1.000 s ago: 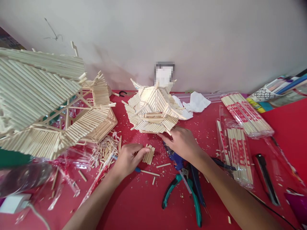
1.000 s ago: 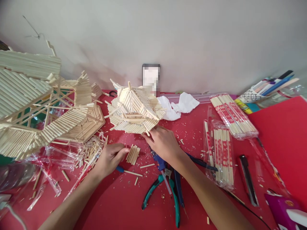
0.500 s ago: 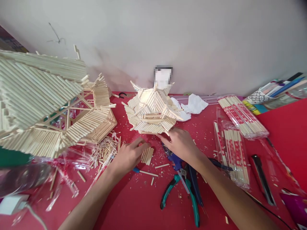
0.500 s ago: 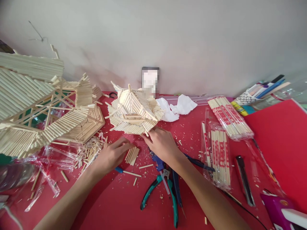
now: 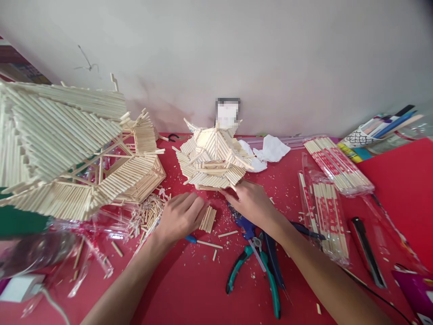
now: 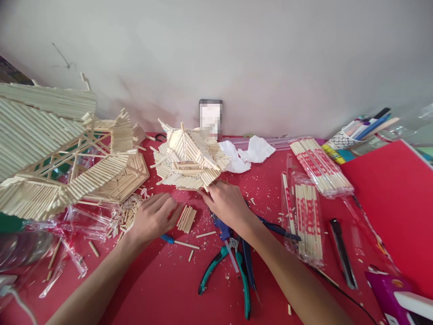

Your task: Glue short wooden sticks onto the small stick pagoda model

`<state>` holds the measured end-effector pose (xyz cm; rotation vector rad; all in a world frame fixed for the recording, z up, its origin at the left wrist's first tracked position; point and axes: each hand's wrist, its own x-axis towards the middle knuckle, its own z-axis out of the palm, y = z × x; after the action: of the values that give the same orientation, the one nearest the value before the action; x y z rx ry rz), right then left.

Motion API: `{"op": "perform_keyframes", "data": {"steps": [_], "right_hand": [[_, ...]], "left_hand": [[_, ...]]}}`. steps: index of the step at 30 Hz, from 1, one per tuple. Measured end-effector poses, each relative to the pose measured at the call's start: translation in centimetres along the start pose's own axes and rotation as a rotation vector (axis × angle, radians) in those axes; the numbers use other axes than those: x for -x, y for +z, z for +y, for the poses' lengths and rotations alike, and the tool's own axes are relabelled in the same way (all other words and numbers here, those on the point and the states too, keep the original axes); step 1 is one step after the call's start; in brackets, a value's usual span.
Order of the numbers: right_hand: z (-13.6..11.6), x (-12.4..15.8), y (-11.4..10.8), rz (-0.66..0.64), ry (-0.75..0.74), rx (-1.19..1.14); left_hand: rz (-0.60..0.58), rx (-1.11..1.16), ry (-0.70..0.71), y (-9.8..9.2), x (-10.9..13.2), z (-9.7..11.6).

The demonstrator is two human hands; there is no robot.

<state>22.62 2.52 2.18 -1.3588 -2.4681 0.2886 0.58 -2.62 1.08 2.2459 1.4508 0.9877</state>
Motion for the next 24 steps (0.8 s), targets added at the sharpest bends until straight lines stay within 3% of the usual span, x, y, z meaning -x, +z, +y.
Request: {"op": "perform_keyframes", "data": {"steps": [4,10,24], "right_hand": [[-0.2,0.0,-0.1,-0.012,0.003,0.019],[0.0,0.1,0.2,-0.008,-0.014,0.053],[0.2,0.1,-0.1,-0.008,0.016,0.082]], "left_hand": [[0.017,-0.079,0.057,1.0,-1.1,-0.8],[-0.060,-0.081,0.104,1.9,-1.3,-1.7],[-0.104,-0.078,0.114,1.8,-2.7,-0.7]]}}
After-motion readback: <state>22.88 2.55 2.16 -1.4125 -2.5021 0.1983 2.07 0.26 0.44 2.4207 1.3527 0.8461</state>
